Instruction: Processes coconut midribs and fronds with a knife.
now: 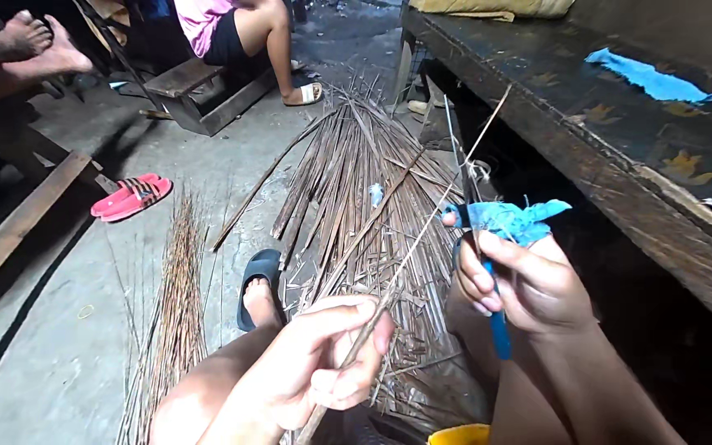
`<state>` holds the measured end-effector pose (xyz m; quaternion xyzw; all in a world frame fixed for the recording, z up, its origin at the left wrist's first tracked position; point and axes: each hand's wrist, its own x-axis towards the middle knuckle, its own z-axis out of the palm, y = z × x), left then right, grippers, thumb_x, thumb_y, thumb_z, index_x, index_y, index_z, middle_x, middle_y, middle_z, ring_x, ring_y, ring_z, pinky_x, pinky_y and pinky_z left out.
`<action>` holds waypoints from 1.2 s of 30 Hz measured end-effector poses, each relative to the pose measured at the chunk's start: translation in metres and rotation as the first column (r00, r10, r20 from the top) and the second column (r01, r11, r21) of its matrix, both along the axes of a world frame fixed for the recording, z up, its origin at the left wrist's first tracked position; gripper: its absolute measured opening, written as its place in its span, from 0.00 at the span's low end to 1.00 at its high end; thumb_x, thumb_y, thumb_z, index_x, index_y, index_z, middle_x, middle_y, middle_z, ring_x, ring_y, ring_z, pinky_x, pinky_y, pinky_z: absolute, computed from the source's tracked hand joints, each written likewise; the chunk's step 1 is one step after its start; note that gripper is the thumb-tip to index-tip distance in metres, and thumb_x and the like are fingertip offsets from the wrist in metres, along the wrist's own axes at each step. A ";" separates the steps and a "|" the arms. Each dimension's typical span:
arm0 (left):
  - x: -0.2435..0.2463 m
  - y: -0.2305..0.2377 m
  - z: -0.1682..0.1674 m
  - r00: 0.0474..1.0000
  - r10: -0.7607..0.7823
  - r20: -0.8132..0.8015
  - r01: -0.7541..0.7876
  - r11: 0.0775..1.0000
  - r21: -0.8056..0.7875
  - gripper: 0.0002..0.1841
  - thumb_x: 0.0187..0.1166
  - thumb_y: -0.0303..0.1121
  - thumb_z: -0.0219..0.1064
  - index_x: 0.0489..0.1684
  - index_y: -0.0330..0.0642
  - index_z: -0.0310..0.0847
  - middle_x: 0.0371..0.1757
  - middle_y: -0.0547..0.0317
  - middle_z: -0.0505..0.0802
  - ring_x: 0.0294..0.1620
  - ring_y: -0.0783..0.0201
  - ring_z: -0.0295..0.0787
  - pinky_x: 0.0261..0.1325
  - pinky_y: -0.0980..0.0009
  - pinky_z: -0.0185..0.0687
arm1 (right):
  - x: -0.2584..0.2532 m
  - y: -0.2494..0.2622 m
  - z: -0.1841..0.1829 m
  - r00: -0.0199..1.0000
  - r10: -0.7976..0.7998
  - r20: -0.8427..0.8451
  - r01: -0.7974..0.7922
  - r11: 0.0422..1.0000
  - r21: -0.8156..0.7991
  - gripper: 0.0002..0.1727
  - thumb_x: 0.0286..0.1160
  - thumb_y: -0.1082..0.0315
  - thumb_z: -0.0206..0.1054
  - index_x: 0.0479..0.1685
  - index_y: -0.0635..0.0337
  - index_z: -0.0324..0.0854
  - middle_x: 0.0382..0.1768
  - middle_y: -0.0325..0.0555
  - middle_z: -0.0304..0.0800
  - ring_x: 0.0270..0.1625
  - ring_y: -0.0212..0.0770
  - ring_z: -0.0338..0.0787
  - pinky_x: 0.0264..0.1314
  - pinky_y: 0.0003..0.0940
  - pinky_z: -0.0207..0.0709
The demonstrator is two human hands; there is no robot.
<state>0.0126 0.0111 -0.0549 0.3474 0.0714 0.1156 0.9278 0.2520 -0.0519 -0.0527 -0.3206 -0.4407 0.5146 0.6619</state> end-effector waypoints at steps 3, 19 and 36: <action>0.002 0.000 -0.002 0.999 -0.024 0.030 0.023 1.000 0.017 0.19 0.89 0.36 0.42 0.37 0.51 0.82 0.12 0.80 0.75 0.08 0.89 0.67 0.11 0.92 0.60 | -0.011 -0.004 -0.003 0.995 0.098 0.027 -0.097 0.995 -0.018 0.09 0.82 0.67 0.62 0.56 0.51 0.80 0.24 0.24 0.89 0.21 0.17 0.84 0.23 0.10 0.78; 0.001 0.001 -0.003 1.000 -0.027 -0.016 0.027 1.000 0.002 0.16 0.88 0.36 0.48 0.36 0.54 0.83 0.14 0.81 0.74 0.09 0.89 0.66 0.12 0.92 0.62 | -0.007 0.005 0.007 0.996 0.056 0.067 -0.055 0.998 -0.027 0.10 0.78 0.78 0.61 0.33 0.52 0.81 0.22 0.32 0.91 0.19 0.22 0.87 0.21 0.13 0.81; -0.001 -0.003 -0.001 0.994 0.013 -0.113 0.008 0.982 0.187 0.18 0.90 0.34 0.42 0.34 0.56 0.80 0.13 0.82 0.72 0.08 0.91 0.62 0.10 0.93 0.55 | -0.004 0.003 0.006 0.955 -0.262 0.139 0.268 0.963 -0.027 0.10 0.82 0.78 0.54 0.40 0.55 0.80 0.20 0.31 0.87 0.18 0.21 0.84 0.21 0.13 0.79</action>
